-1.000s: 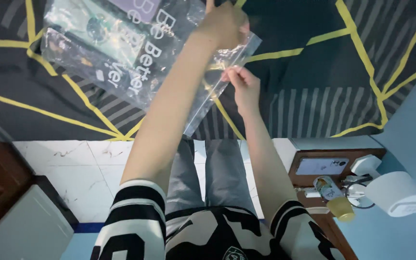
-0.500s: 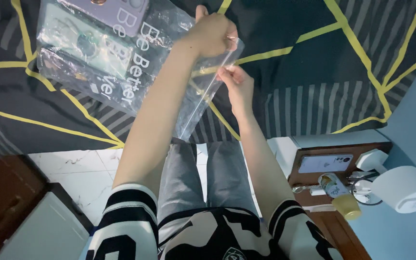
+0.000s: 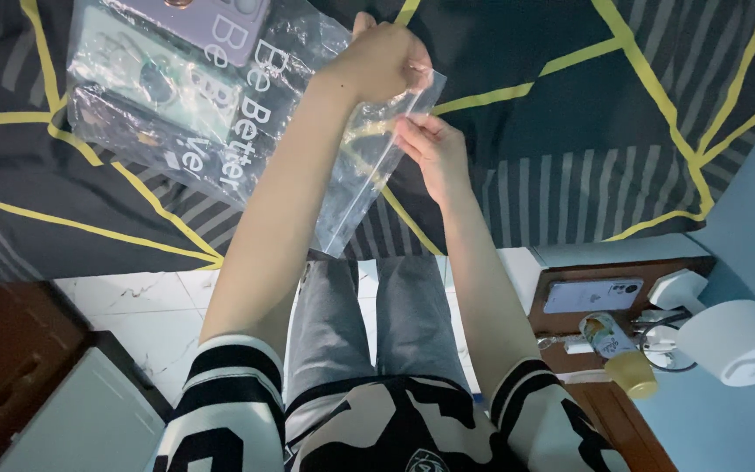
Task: The person places several phone cases into a large plastic bag, then takes the bag and a small cardboard box and places them inside a cabinet.
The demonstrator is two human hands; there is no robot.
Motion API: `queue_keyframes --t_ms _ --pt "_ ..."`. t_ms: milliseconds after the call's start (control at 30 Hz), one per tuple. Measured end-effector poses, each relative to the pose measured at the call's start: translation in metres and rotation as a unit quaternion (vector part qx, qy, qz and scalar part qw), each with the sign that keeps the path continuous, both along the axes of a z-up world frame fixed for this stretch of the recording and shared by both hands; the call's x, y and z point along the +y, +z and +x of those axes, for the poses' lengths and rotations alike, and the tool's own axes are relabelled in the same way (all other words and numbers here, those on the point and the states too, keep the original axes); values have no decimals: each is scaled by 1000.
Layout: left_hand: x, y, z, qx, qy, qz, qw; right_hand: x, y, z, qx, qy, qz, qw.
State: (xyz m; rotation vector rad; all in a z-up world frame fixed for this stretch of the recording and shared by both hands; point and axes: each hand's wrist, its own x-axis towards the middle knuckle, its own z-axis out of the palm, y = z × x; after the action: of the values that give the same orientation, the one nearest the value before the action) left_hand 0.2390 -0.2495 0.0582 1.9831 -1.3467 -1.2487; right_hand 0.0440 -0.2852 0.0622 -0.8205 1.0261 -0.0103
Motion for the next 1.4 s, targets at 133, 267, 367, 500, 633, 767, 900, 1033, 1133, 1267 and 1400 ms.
queue_keyframes --t_ms 133,267,367,500,633,767,900,1033,1133,1267,1400 --pt "-1 -3 0 -13 9 3 1000 -1 -1 0 -11 5 7 1000" --pt "-5 -25 -2 -131 -22 5 991 3 -20 -2 -7 -16 -26 1000" --pt "-9 -2 -2 -120 -23 35 992 3 11 10 47 -11 -80 996" --pt "-8 7 2 -63 1 48 997 5 10 5 25 -16 -64 997" --pt "-5 -4 0 -32 6 33 999 9 -17 -3 -4 -65 11 998" --pt "-2 -9 -2 -26 17 18 999 6 -10 2 2 -70 31 997" --pt "-1 -14 -1 -25 21 11 999 7 -10 3 -17 -78 28 996" --pt "0 -23 -4 -30 25 -22 999 8 -22 0 -17 -64 -22 998" --pt "0 -12 -1 -37 25 -2 999 7 -16 3 -18 -76 -10 997" --pt "6 -19 -2 -65 21 -60 996 4 12 9 42 -43 26 998" --pt "4 -1 4 -18 18 -16 1000 4 -11 -4 -30 -95 120 988"
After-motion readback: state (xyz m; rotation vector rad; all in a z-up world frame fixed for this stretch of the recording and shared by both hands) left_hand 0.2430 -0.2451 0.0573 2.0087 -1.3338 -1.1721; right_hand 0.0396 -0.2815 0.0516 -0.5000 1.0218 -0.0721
